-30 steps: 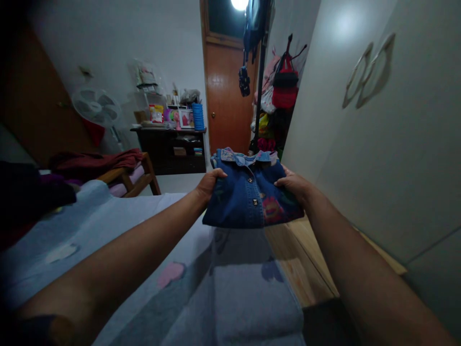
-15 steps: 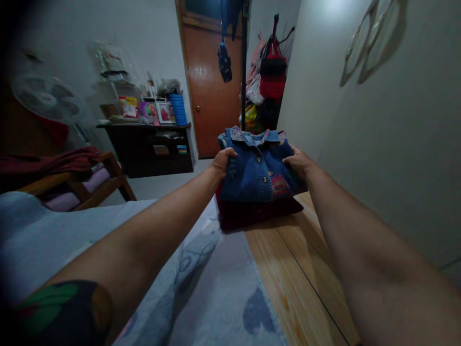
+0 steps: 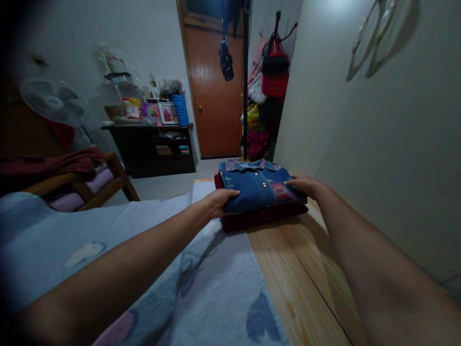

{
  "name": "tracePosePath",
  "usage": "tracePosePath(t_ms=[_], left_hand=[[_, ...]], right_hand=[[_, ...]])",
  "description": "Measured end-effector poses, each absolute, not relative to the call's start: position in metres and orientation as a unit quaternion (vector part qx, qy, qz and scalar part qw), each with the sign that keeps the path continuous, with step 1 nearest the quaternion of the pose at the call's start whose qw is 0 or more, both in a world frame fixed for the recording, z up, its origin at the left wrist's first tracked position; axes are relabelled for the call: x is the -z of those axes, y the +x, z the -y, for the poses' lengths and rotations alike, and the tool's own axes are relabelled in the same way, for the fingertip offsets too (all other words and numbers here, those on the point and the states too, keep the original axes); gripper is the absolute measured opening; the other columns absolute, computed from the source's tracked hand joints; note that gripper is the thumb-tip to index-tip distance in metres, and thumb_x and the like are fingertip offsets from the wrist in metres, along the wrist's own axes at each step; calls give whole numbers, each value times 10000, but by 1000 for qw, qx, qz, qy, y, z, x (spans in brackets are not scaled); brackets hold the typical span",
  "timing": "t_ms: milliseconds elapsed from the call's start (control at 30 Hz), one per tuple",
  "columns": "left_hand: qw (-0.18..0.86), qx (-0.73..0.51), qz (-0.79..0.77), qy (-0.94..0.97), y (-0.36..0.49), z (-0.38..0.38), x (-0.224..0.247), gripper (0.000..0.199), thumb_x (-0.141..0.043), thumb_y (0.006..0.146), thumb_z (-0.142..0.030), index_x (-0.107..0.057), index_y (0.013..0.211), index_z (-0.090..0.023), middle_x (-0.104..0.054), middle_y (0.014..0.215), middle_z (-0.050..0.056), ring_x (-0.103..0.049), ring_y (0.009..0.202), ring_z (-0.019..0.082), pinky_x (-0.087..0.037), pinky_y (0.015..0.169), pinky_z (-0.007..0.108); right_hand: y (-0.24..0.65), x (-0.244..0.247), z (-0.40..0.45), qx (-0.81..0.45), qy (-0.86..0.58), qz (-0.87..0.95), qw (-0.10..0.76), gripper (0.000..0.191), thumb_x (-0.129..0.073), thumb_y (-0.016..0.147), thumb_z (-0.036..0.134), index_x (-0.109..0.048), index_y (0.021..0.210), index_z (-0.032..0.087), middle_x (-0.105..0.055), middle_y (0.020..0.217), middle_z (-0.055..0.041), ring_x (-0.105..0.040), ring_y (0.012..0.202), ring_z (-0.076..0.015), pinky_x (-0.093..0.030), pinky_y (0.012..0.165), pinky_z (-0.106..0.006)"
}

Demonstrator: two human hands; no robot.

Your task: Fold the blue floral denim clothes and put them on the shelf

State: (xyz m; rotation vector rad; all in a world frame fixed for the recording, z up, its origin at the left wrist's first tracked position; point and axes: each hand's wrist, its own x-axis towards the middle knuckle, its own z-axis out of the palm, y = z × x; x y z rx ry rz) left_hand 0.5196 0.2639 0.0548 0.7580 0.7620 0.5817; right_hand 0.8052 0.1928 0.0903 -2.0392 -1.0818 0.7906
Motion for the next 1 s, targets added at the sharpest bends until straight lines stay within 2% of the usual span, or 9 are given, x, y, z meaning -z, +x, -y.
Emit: tracePosePath(t_ms=[233,400,467,567,633,700,767,867,1000], left_hand=[[780,-320,-369,391,519,-223,-59,313,-612,780,-103,-549,1070,-202,-637,1026,60,-634,818,182,-600,677,367],[714,-296,-414,481,513,-216,-35,344,-638,763,-158,-524,1087,-180,-619,1064,106,-623,912,255,-572,747,445],[599,-349,-447,565,509,-215,-36,517,-688,711,-161,-479,1184,-184,-586,1162,133,-581,1066,300,-517,886,472],[326,-428,-470,700,507,-214,-51,715,-678,731,-214,-353,1368,-188,-431,1400,172,-374,1331,333,-298,1109,494],[183,-424,-432,775,513,-216,-64,655,-584,821,-269,-327,1422,-216,-326,1510,145,-227,1421,326,-128,1169,515],[114,-378,-359,846,525,-223,-71,552,-495,879,-281,-376,1417,-255,-302,1553,91,-141,1461,298,1,1179,517],[111,-300,-295,901,538,-233,-70,509,-467,894,-304,-425,1400,-267,-322,1558,70,-115,1475,286,49,1172,525],[189,-184,-305,915,552,-247,-54,517,-458,898,-421,-451,1393,-271,-340,1551,91,-177,1459,332,0,1150,601],[240,-171,-340,893,553,-249,-33,559,-415,900,-531,-415,1419,-323,-281,1580,52,-149,1465,350,6,1130,642]], right_hand=[[797,-97,-186,-219,-811,393,374,546,-639,732,194,-563,1273,201,-713,973,-77,-665,732,-207,-548,636,-332],[786,-75,-177,-91,-842,473,243,398,-627,752,193,-654,1146,146,-691,1058,-129,-641,972,-260,-506,856,-350],[780,-73,-177,-10,-867,455,203,415,-599,787,254,-640,1184,136,-643,1159,-177,-584,1095,-328,-461,930,-441],[764,-79,-184,103,-867,447,195,462,-474,873,348,-577,1291,180,-534,1328,-190,-483,1222,-373,-394,986,-544],[748,-82,-192,109,-832,507,199,470,-369,920,359,-534,1341,231,-457,1436,-139,-434,1287,-342,-348,1038,-556],[731,-80,-201,78,-796,574,177,498,-334,939,380,-466,1404,258,-352,1531,-92,-333,1373,-332,-274,1087,-585],[718,-73,-209,40,-776,612,145,518,-306,953,378,-402,1450,267,-285,1573,-59,-250,1423,-315,-224,1117,-585],[711,-58,-215,-7,-770,627,116,529,-274,966,382,-360,1475,267,-265,1583,-48,-230,1438,-295,-207,1130,-570],[715,-47,-217,-37,-769,631,95,550,-258,971,418,-330,1492,258,-225,1595,-56,-231,1440,-297,-194,1123,-593]])
